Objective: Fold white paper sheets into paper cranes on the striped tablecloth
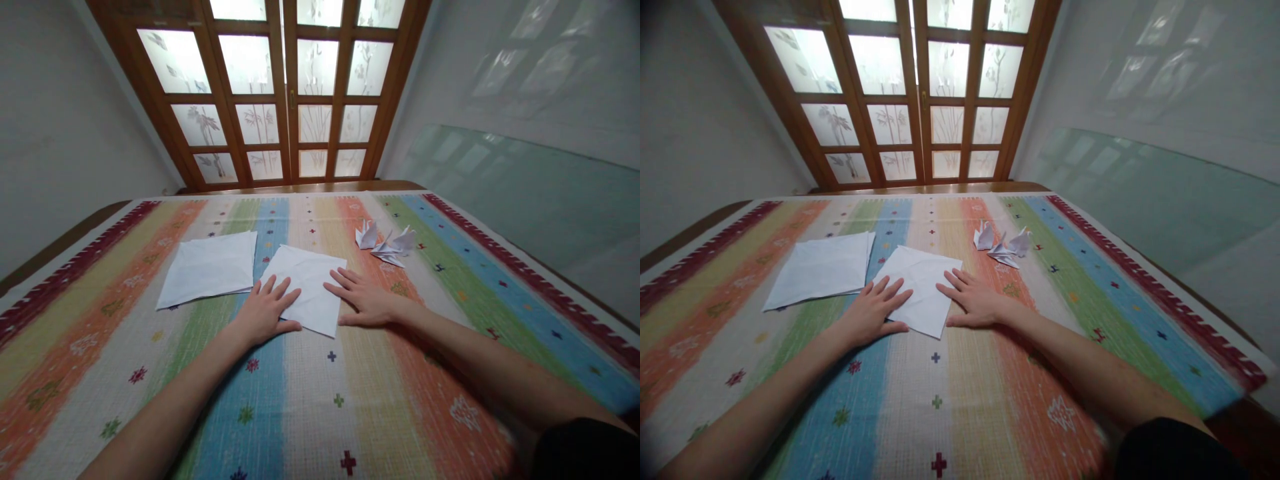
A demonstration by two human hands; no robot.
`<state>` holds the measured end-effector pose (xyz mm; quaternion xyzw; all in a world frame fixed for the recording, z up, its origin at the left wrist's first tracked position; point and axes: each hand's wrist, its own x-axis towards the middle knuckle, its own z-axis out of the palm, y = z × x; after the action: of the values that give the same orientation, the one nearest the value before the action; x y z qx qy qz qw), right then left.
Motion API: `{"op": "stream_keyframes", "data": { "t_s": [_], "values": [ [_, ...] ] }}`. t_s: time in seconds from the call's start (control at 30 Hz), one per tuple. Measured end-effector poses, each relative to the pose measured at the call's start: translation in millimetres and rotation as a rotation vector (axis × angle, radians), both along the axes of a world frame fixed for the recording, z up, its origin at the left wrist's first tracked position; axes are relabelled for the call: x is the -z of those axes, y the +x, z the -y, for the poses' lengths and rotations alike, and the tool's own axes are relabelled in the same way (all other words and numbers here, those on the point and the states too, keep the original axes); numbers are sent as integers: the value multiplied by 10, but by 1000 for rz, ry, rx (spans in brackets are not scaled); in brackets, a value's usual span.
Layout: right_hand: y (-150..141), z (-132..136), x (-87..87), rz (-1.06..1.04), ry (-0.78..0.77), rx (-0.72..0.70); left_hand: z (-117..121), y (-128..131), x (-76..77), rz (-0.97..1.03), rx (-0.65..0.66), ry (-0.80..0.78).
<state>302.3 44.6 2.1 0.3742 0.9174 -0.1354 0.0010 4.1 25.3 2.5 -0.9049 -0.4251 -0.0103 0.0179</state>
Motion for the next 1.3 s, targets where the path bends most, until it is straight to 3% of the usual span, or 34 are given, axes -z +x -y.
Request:
{"op": "stream_keyframes", "data": {
  "t_s": [0.17,0.27,0.37,0.47,0.53,0.6,0.7,0.8,0.87,0.93,1.03,1.13,1.2,1.3],
  "values": [
    [148,3,-28,-111,-71,-31,70,105,-86,-87,412,228],
    [260,-89,-15,-337,1,69,100,115,-176,137,380,354],
    [403,-261,-42,-565,229,270,-3,-8,-402,498,45,456],
    [501,-472,-124,-590,475,419,-286,-315,-674,702,-582,553],
    [508,-590,-185,-495,574,518,-516,-599,-771,692,-862,504],
    [468,-674,-231,-359,614,616,-700,-895,-759,602,-1037,353],
    [359,-741,-261,-144,609,677,-804,-1234,-611,408,-1149,135],
    [260,-769,-265,-16,639,649,-750,-1345,-470,330,-1230,142],
    [223,-780,-270,2,687,628,-700,-1284,-411,279,-1170,307],
    [207,-787,-282,-3,709,588,-678,-1151,-353,203,-968,382],
    [191,-786,-301,-85,676,490,-696,-932,-231,66,-616,113],
    [149,-743,-306,-402,544,449,-729,-804,-112,23,-577,-100],
    [98,-677,-301,-706,379,438,-728,-742,-85,62,-585,-27],
    [-11,-524,-293,-1061,60,386,-653,-546,-144,250,-492,213]
  ]
}}
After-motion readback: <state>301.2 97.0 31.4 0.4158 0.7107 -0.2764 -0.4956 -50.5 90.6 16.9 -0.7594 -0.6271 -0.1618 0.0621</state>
